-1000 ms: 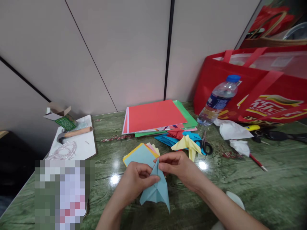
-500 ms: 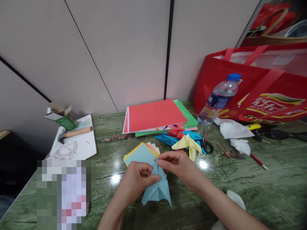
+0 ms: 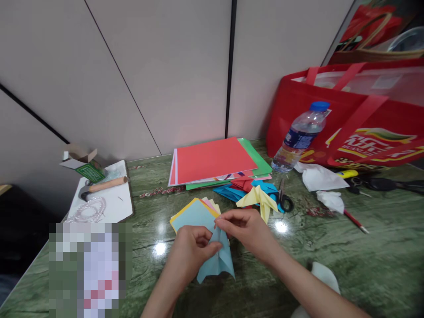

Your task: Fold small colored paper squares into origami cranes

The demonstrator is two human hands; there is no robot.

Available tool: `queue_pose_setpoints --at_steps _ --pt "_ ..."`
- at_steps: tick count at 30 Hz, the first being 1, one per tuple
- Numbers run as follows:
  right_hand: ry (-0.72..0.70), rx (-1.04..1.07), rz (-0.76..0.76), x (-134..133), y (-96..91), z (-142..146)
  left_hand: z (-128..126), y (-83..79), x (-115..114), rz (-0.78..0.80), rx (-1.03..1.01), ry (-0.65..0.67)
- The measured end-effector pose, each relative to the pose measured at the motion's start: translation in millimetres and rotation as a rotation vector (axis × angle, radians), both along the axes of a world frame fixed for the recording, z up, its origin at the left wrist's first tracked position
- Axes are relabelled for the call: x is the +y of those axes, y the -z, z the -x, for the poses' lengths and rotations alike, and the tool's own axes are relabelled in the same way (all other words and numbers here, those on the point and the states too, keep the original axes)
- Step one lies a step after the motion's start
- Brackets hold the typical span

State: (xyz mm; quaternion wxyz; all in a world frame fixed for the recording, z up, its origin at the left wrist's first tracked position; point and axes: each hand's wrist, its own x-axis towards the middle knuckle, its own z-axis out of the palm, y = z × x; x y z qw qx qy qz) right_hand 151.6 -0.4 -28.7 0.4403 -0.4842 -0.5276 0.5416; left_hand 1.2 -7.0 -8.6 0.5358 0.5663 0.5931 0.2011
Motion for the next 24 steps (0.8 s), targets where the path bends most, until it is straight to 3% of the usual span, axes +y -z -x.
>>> queue_pose_setpoints --at_steps 9,14,24 --pt "0.028 0.03 0.023 -1 -0.3 0 -3 -5.2 -1 0.005 -0.11 -0.019" --pt "0.047 0.057 0.022 -2 -2.3 1 -3 -8.2 0 -0.112 -0.041 0.059" --pt "0.031 0.167 0.09 -2 -5.0 2 -2 -10.6 0 -0.101 -0.051 0.007"
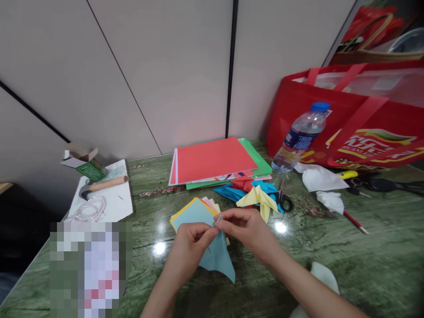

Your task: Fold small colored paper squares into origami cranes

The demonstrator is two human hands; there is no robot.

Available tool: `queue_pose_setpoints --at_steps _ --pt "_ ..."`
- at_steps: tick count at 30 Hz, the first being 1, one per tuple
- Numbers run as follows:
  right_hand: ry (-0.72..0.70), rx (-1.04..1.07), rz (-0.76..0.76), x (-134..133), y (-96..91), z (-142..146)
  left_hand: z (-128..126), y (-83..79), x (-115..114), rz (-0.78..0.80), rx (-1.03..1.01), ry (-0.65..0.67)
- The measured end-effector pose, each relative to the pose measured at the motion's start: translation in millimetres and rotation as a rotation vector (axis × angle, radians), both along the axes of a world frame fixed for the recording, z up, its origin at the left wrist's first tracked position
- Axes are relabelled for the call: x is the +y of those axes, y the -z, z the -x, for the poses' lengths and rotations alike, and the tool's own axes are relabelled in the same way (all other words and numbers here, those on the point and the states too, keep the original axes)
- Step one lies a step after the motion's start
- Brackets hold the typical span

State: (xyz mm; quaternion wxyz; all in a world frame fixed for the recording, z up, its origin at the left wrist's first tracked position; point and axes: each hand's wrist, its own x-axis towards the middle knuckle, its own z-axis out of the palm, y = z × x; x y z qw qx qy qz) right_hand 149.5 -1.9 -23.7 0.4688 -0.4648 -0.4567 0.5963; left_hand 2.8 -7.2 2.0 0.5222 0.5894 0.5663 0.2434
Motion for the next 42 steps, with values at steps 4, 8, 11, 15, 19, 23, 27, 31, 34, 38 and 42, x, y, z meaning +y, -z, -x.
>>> queue_pose_setpoints --at_steps 4,8,11,15,19,23,27,31,34,38,42 --pt "0.018 -0.001 -0.005 0 3.8 0 -1 -0.3 0 -0.039 0.027 0.02" --pt "-0.015 0.003 -0.037 -1 3.8 -1 -1 -0.9 0 -0.072 0.057 0.052" --pt "-0.018 0.016 -0.092 -2 1.6 -2 -1 -2.0 -1 -0.062 0.074 0.081" --pt "0.007 0.009 -0.106 -3 0.4 -1 -3 -1.7 -2 -0.044 0.053 0.078" --pt "-0.028 -0.01 -0.03 -1 2.6 0 -4 -0.4 -1 -0.016 0.013 0.03" --pt "-0.096 0.08 0.026 0 3.7 0 -1 0.4 0 0.003 -0.012 -0.052" --pt "-0.082 0.135 0.047 0 3.4 0 3 0.5 1 0.037 -0.076 -0.141" --pt "-0.1 0.118 0.006 -1 5.3 0 5 -1.0 0 0.056 -0.08 -0.162" --pt "-0.074 0.041 -0.058 -1 6.4 0 5 -2.1 0 0.063 -0.075 -0.154" --pt "0.001 0.015 -0.096 -1 6.7 -1 6 -1.5 1 0.108 -0.145 -0.085" --pt "-0.024 0.017 -0.088 0 6.1 -4 8 0.0 1 0.144 -0.225 -0.03"
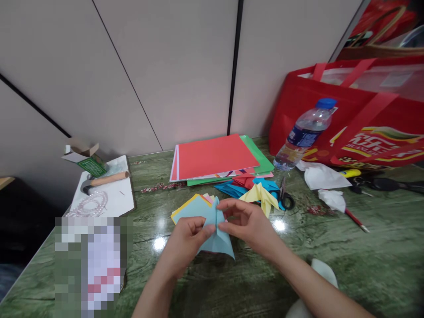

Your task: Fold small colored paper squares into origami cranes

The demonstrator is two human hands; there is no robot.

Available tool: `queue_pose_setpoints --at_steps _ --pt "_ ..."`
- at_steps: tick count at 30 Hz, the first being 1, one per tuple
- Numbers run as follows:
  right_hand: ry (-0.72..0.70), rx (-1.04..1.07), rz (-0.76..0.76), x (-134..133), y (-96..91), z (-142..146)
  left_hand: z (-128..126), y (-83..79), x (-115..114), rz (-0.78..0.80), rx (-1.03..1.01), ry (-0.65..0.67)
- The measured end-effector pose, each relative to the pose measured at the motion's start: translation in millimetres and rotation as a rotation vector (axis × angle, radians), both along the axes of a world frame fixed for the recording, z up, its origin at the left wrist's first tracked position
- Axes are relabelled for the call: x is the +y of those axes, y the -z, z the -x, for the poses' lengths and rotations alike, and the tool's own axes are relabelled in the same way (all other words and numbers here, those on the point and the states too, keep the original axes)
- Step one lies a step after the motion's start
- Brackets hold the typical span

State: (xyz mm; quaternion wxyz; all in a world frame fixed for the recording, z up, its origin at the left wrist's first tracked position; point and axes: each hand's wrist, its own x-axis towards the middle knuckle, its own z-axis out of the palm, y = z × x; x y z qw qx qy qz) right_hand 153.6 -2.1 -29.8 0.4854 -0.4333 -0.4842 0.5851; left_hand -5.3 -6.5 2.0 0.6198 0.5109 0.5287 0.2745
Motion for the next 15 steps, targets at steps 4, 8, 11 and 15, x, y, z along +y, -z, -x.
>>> queue_pose_setpoints --at_steps 4,8,11,15 --pt "-0.039 0.026 0.015 -0.6 -1.6 0.0 1.1 1.5 -1.2 0.112 -0.059 0.002" --pt "-0.042 0.035 -0.002 -1.2 -1.2 1.0 0.7 0.9 -1.8 0.195 -0.133 -0.013" --pt "-0.046 0.06 0.015 -0.8 0.8 1.1 -0.3 -0.1 -1.5 0.188 -0.134 -0.03" --pt "-0.072 0.09 0.096 -0.1 3.2 1.5 -1.0 0.0 -1.3 0.166 -0.119 -0.042"
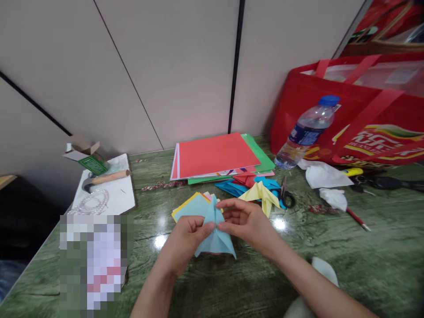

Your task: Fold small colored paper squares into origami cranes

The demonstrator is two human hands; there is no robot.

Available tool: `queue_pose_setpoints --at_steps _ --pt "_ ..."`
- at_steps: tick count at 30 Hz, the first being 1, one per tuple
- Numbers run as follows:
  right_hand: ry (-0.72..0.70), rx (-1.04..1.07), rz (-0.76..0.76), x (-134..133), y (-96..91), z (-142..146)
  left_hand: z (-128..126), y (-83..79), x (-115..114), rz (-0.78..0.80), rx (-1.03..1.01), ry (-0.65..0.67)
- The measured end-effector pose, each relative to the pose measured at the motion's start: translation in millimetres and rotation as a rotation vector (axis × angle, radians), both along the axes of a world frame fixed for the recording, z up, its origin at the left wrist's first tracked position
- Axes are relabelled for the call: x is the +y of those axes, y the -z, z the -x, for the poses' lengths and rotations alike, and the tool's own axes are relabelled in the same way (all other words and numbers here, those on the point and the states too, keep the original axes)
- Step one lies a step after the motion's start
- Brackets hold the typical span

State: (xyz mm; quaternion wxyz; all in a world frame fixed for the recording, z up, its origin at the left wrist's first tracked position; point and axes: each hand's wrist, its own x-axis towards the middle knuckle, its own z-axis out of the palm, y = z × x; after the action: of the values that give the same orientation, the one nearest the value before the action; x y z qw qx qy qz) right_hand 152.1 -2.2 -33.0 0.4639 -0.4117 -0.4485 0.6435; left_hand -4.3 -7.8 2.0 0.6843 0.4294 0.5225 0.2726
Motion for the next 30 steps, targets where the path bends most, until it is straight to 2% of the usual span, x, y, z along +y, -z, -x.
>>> queue_pose_setpoints --at_steps 8,13,19,30 --pt "0.012 0.08 0.014 1.4 -0.6 -0.3 2.3 3.1 0.5 -0.111 0.118 0.06" --pt "-0.045 0.011 0.086 2.5 1.1 -2.0 2.6 1.8 1.8 -0.179 0.19 0.114" --pt "-0.049 -0.075 0.109 2.7 0.3 -1.9 2.8 1.6 1.6 -0.155 0.226 0.124" --pt "-0.048 -0.062 0.128 2.6 -2.9 -2.6 0.7 -0.7 0.1 -0.167 0.227 0.117"
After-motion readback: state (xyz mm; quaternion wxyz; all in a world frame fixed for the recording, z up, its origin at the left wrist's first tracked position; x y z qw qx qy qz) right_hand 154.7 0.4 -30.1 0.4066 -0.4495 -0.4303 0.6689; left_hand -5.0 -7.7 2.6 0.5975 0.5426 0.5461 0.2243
